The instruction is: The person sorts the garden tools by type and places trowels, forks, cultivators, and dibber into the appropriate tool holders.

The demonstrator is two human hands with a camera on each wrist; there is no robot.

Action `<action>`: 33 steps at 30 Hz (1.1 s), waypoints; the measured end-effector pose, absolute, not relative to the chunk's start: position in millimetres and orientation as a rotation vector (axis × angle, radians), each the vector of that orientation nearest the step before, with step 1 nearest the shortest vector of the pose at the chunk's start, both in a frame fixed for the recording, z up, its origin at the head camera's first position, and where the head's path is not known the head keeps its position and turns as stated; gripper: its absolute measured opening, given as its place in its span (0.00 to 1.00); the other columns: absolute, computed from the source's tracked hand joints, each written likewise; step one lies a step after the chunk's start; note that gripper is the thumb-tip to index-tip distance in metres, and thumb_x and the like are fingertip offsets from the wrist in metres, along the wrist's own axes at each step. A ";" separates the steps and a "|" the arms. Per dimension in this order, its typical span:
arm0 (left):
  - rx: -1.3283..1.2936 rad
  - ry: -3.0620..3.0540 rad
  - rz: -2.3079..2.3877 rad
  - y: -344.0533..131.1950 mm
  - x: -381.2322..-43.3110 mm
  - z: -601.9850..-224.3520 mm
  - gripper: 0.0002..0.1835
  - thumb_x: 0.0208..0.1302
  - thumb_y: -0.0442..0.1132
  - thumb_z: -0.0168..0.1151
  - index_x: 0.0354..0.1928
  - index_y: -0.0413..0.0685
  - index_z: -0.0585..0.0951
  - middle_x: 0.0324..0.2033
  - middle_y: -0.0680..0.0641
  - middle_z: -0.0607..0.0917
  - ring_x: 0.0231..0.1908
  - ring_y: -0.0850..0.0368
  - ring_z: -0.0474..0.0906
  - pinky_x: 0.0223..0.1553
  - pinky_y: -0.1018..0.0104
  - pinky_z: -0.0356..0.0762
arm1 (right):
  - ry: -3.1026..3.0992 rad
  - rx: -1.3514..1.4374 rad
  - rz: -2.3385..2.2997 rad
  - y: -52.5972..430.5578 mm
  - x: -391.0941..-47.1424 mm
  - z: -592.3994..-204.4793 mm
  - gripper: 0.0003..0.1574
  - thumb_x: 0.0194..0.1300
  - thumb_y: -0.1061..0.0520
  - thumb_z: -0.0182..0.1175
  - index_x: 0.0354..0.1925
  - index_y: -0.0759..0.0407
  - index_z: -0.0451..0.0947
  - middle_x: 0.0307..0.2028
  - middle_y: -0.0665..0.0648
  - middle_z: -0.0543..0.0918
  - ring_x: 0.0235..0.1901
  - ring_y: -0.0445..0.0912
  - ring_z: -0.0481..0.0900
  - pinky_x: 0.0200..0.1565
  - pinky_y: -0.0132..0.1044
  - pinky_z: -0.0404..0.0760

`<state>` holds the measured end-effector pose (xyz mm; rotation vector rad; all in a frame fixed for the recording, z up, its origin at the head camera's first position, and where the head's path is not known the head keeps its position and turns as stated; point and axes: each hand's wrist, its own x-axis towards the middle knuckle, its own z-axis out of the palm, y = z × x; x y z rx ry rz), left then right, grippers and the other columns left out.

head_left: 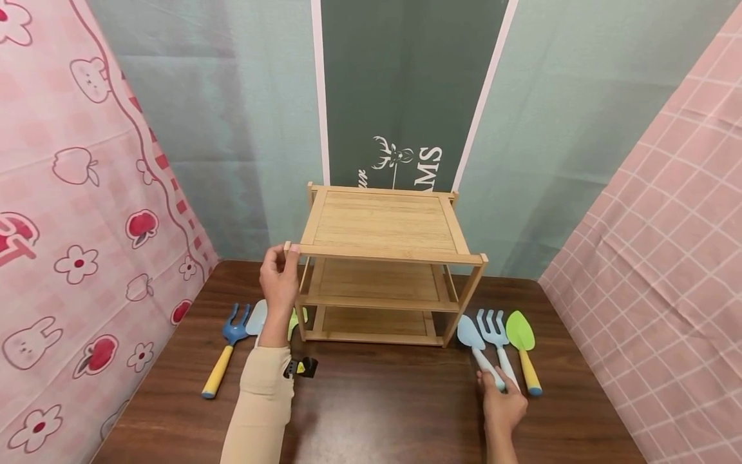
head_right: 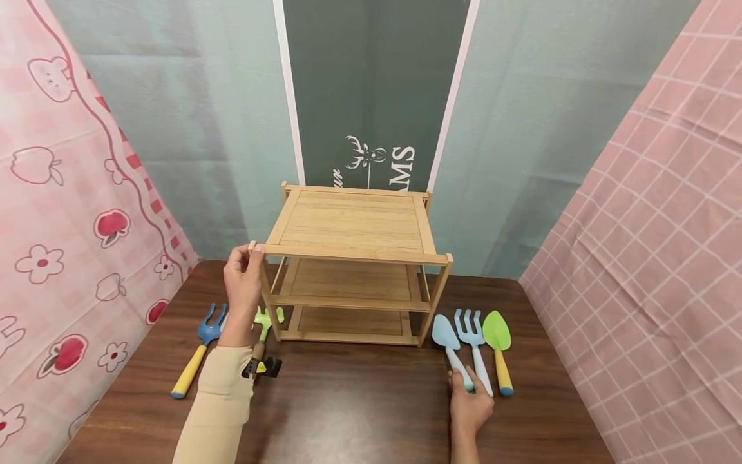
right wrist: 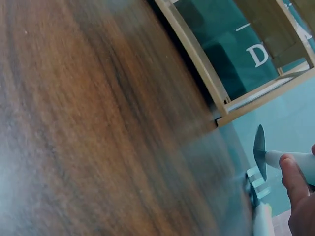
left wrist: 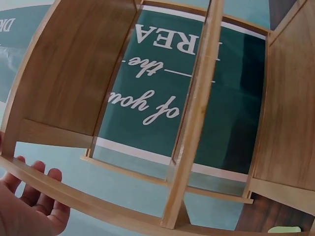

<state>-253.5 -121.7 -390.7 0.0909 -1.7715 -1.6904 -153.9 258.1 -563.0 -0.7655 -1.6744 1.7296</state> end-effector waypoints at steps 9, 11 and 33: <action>0.088 -1.841 -1.657 -124.4 -252.5 -385.7 0.12 0.63 0.43 0.57 0.39 0.41 0.77 0.24 0.49 0.71 0.26 0.55 0.64 0.30 0.62 0.60 | -1.541 -0.615 1.650 281.4 -168.4 -611.6 0.20 0.53 0.64 0.66 0.46 0.68 0.80 0.22 0.52 0.84 0.22 0.41 0.83 0.27 0.29 0.78; 0.092 -1.855 -1.632 -125.1 -252.1 -386.2 0.12 0.63 0.43 0.56 0.40 0.41 0.77 0.24 0.49 0.71 0.25 0.55 0.64 0.30 0.62 0.61 | -1.533 -0.591 1.621 285.5 -171.2 -614.9 0.19 0.52 0.63 0.68 0.45 0.64 0.82 0.24 0.52 0.84 0.23 0.42 0.83 0.28 0.30 0.78; 0.055 -1.911 -1.579 -128.0 -249.9 -385.5 0.14 0.66 0.47 0.52 0.42 0.43 0.76 0.26 0.47 0.74 0.26 0.52 0.66 0.29 0.59 0.63 | -1.634 -0.520 1.324 240.8 -140.2 -463.3 0.16 0.49 0.65 0.69 0.40 0.66 0.84 0.23 0.33 0.79 0.23 0.29 0.77 0.26 0.19 0.73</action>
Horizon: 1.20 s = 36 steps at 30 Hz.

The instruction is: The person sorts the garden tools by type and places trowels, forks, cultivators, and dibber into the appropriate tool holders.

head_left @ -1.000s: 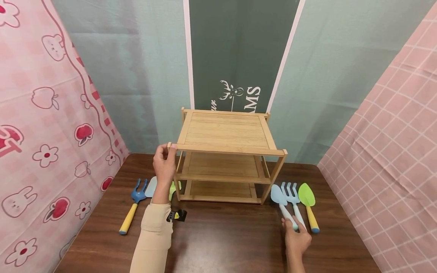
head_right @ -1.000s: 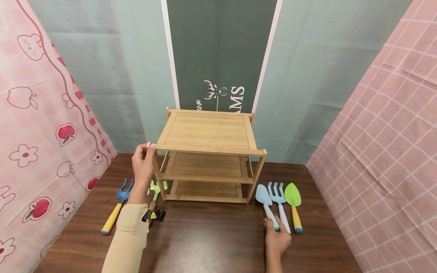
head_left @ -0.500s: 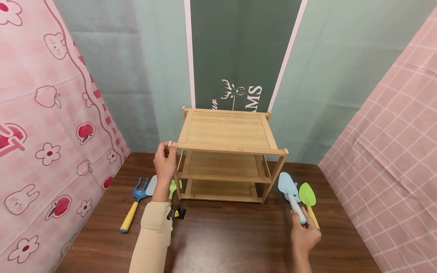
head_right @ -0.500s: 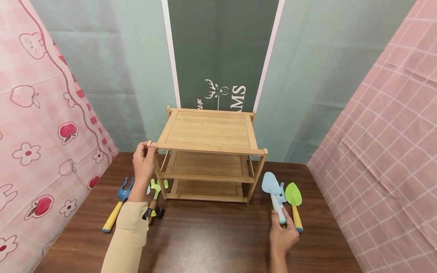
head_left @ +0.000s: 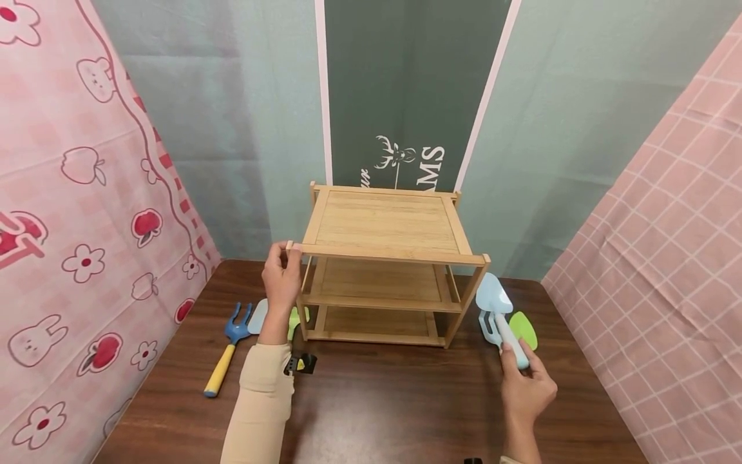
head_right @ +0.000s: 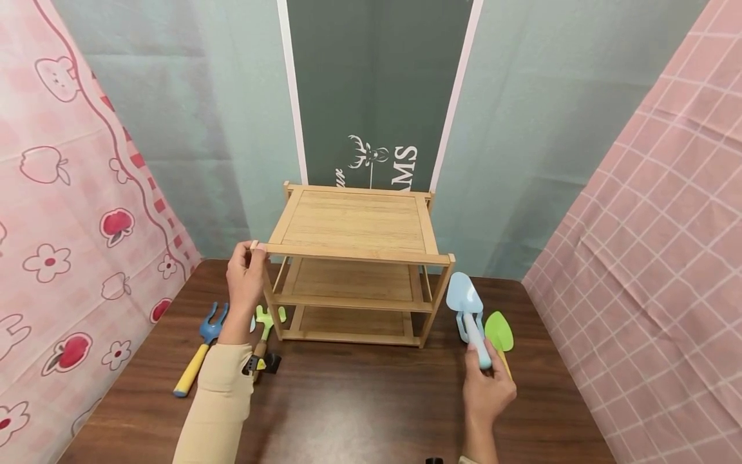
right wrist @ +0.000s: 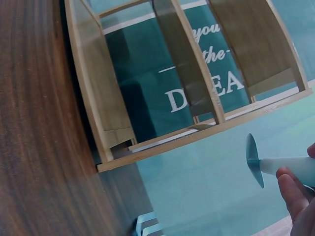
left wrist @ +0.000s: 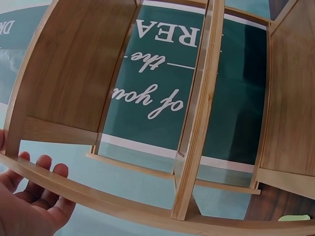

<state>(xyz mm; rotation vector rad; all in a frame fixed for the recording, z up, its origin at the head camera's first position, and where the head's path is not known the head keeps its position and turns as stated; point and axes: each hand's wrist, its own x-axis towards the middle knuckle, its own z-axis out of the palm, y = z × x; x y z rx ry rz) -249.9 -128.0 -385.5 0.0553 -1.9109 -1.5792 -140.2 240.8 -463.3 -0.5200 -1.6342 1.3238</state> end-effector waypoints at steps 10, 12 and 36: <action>0.048 -1.899 -1.582 -127.3 -249.8 -384.5 0.15 0.66 0.47 0.53 0.43 0.42 0.76 0.24 0.46 0.72 0.25 0.50 0.65 0.29 0.59 0.61 | -1.573 -0.458 1.438 245.0 -145.7 -447.8 0.17 0.51 0.68 0.66 0.42 0.68 0.82 0.22 0.39 0.81 0.22 0.32 0.80 0.27 0.20 0.74; 0.049 -1.896 -1.585 -127.1 -250.2 -384.3 0.15 0.66 0.47 0.53 0.43 0.41 0.76 0.24 0.46 0.72 0.25 0.50 0.65 0.29 0.60 0.61 | -1.512 -0.409 1.503 244.5 -147.2 -443.8 0.17 0.51 0.70 0.65 0.42 0.70 0.81 0.23 0.42 0.83 0.24 0.34 0.81 0.29 0.22 0.76; 0.064 -1.858 -1.646 -123.3 -250.5 -386.4 0.16 0.66 0.48 0.53 0.43 0.41 0.76 0.27 0.45 0.75 0.27 0.54 0.66 0.31 0.60 0.63 | -1.550 -0.251 1.397 242.2 -156.8 -415.6 0.18 0.50 0.72 0.64 0.43 0.74 0.80 0.27 0.43 0.82 0.22 0.33 0.79 0.20 0.21 0.73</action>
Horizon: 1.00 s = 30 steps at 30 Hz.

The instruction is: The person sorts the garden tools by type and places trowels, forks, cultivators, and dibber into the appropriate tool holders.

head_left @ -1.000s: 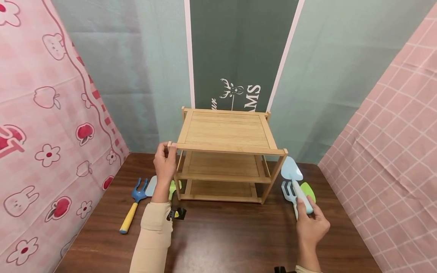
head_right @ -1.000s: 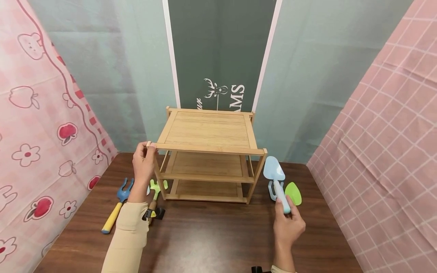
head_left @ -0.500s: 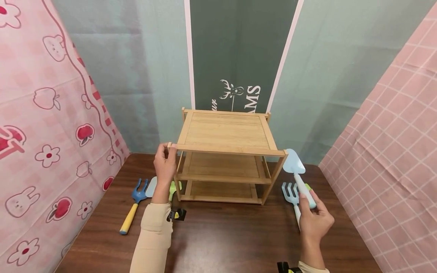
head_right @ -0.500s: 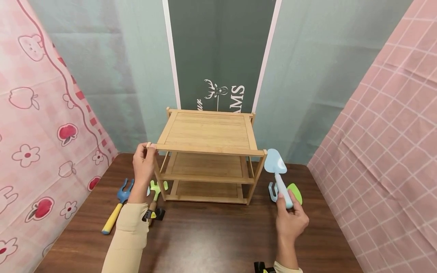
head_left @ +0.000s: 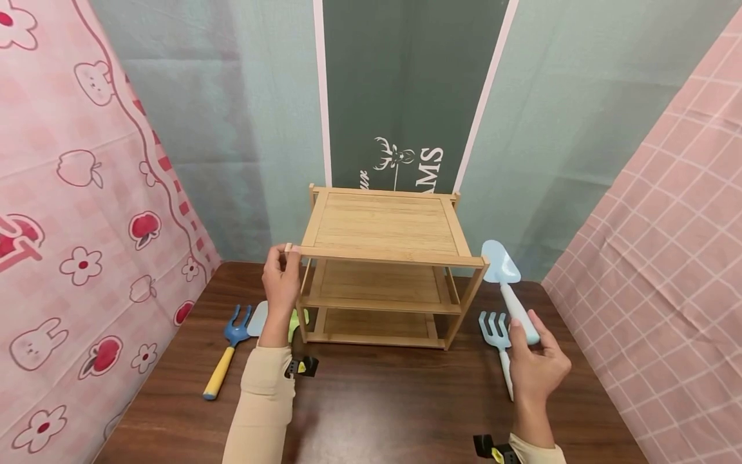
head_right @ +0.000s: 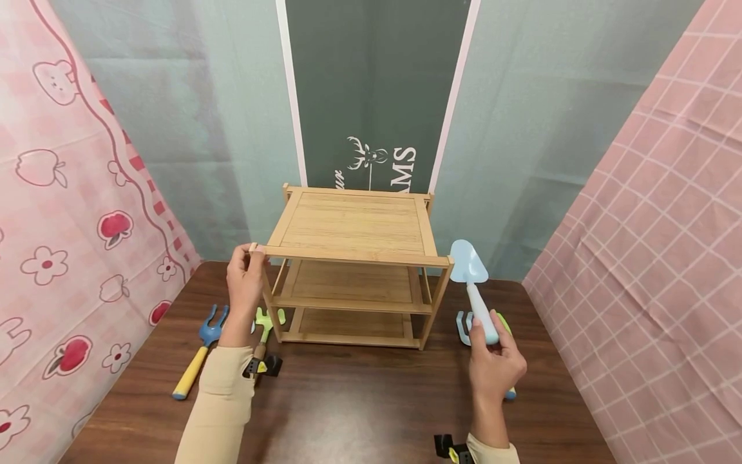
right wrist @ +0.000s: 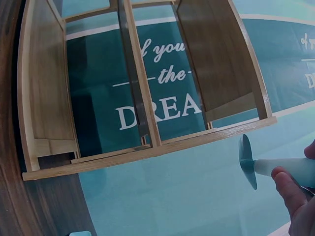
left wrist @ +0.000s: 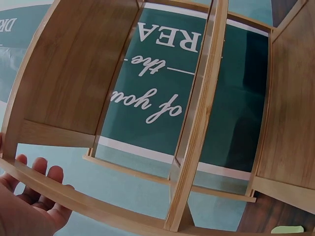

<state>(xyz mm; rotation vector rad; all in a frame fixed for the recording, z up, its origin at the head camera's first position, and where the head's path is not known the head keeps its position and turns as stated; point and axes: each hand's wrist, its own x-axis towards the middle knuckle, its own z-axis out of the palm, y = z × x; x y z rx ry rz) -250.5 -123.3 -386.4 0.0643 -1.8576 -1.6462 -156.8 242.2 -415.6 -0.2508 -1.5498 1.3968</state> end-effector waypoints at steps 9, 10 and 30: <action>0.028 -1.804 -1.670 -120.8 -250.5 -387.6 0.16 0.67 0.45 0.51 0.45 0.39 0.74 0.25 0.48 0.70 0.27 0.55 0.65 0.31 0.61 0.62 | -1.451 -0.159 1.398 243.3 -163.6 -402.3 0.15 0.51 0.71 0.64 0.41 0.70 0.82 0.26 0.49 0.84 0.25 0.38 0.83 0.26 0.24 0.77; 0.027 -1.800 -1.673 -120.9 -250.9 -388.0 0.15 0.67 0.45 0.52 0.45 0.39 0.74 0.25 0.48 0.70 0.27 0.55 0.64 0.31 0.61 0.62 | -1.444 -0.145 1.390 243.7 -164.3 -401.4 0.15 0.51 0.71 0.64 0.41 0.70 0.82 0.26 0.49 0.84 0.25 0.39 0.83 0.26 0.24 0.77; -0.050 -1.752 -1.822 -115.4 -238.0 -367.8 0.10 0.68 0.32 0.47 0.41 0.28 0.71 0.31 0.34 0.73 0.32 0.51 0.69 0.35 0.65 0.67 | -1.287 -0.086 1.521 247.0 -173.2 -380.9 0.14 0.48 0.73 0.65 0.38 0.75 0.81 0.29 0.57 0.84 0.25 0.42 0.83 0.29 0.28 0.79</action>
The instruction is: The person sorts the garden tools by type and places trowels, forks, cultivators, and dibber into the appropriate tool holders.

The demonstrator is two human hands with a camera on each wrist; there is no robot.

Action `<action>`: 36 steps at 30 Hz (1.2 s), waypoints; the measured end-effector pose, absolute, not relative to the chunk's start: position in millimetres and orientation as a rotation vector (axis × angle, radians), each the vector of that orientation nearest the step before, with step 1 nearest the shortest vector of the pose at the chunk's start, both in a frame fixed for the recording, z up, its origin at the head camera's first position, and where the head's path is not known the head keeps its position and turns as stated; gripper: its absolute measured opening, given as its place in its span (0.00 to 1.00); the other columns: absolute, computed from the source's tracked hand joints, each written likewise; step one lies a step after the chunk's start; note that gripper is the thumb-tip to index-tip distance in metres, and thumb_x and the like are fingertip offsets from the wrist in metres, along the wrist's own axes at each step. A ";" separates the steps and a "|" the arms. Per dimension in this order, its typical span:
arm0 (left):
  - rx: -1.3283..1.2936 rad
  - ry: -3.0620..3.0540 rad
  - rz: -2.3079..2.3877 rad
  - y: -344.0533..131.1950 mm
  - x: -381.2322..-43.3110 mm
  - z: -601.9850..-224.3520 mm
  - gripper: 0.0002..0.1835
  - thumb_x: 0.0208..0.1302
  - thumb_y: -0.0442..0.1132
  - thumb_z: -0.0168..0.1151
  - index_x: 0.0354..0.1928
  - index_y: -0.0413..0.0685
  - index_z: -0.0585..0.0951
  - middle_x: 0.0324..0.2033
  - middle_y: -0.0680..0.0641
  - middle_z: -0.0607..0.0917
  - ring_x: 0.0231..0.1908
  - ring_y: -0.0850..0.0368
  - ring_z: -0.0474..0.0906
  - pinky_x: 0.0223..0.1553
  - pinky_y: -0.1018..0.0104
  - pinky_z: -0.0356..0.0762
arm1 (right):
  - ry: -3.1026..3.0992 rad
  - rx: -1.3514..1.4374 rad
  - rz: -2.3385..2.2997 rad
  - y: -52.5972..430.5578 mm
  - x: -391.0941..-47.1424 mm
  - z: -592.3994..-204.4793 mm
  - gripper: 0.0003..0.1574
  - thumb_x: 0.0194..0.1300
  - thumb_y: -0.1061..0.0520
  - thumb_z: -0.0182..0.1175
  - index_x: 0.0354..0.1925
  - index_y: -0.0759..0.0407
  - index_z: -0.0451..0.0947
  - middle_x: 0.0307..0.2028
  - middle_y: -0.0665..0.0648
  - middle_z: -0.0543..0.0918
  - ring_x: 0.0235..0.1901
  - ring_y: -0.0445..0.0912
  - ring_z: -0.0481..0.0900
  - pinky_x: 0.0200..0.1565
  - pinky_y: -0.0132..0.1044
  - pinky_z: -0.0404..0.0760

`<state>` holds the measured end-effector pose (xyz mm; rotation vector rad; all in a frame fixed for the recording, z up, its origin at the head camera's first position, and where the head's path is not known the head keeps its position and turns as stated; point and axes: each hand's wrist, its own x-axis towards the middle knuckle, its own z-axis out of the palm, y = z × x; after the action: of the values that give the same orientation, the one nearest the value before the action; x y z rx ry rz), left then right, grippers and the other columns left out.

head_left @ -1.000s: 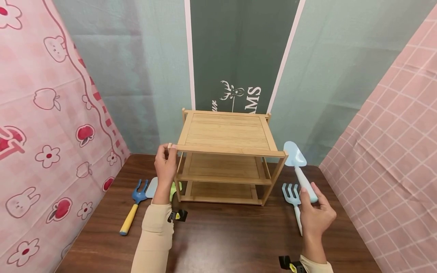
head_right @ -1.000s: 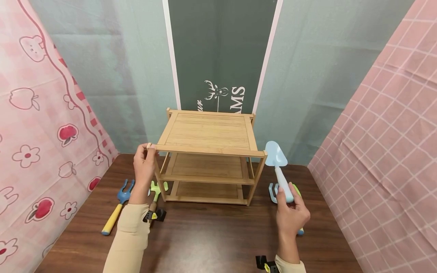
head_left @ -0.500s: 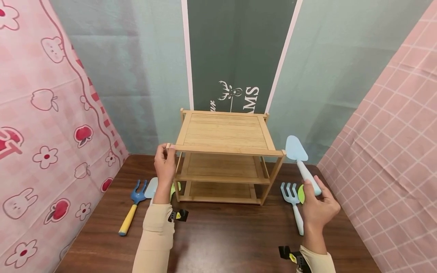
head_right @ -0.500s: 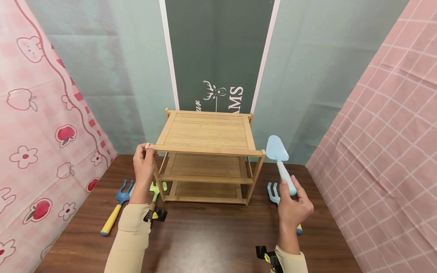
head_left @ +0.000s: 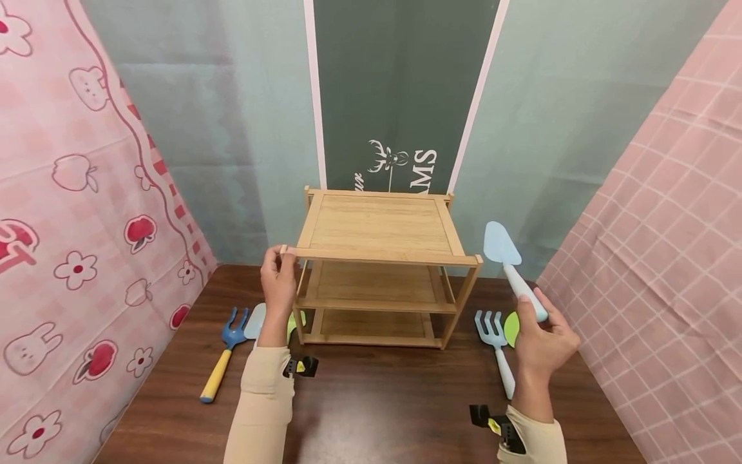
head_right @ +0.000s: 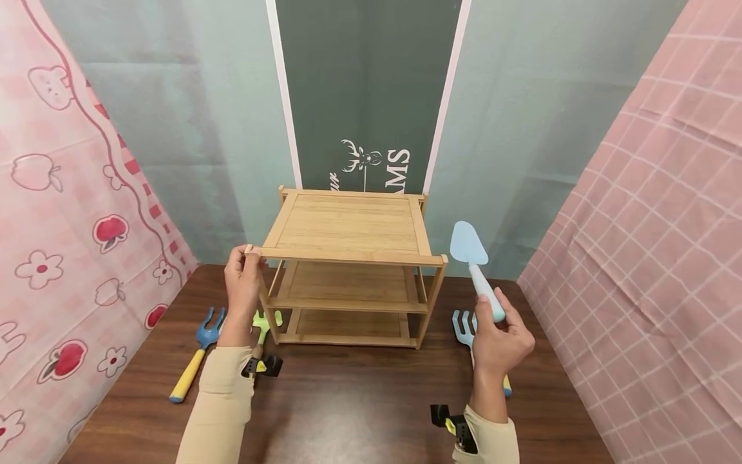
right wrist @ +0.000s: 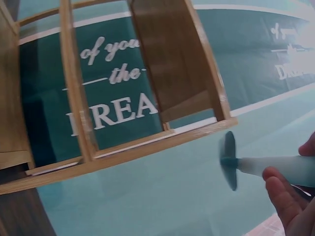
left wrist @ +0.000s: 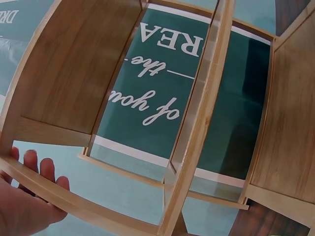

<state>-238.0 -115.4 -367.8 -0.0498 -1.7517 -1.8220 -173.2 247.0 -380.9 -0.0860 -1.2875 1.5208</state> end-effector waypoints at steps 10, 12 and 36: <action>-0.107 -1.640 -1.920 -113.8 -238.4 -360.8 0.05 0.65 0.28 0.45 0.36 0.29 0.68 0.32 0.32 0.71 0.31 0.51 0.69 0.35 0.67 0.69 | -1.483 -0.182 1.533 246.6 -170.4 -360.3 0.15 0.50 0.68 0.67 0.40 0.73 0.81 0.25 0.48 0.83 0.23 0.38 0.83 0.29 0.25 0.78; -0.103 -1.639 -1.914 -113.7 -239.1 -361.0 0.05 0.65 0.27 0.45 0.37 0.29 0.68 0.31 0.38 0.72 0.31 0.48 0.69 0.35 0.66 0.69 | -1.508 -0.205 1.544 244.3 -171.3 -355.7 0.16 0.50 0.68 0.68 0.40 0.72 0.82 0.26 0.47 0.83 0.25 0.37 0.82 0.30 0.25 0.77; -0.089 -1.649 -1.974 -115.0 -235.5 -358.1 0.07 0.66 0.28 0.46 0.39 0.27 0.68 0.32 0.42 0.72 0.31 0.58 0.71 0.41 0.59 0.69 | -1.697 -0.288 1.619 220.2 -184.9 -324.6 0.20 0.50 0.65 0.69 0.44 0.69 0.81 0.42 0.66 0.79 0.34 0.44 0.77 0.33 0.27 0.74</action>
<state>-235.5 -115.0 -358.1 -0.0885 -1.6488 -1.9736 -184.9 220.2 -324.6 -0.2881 -1.6966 1.6190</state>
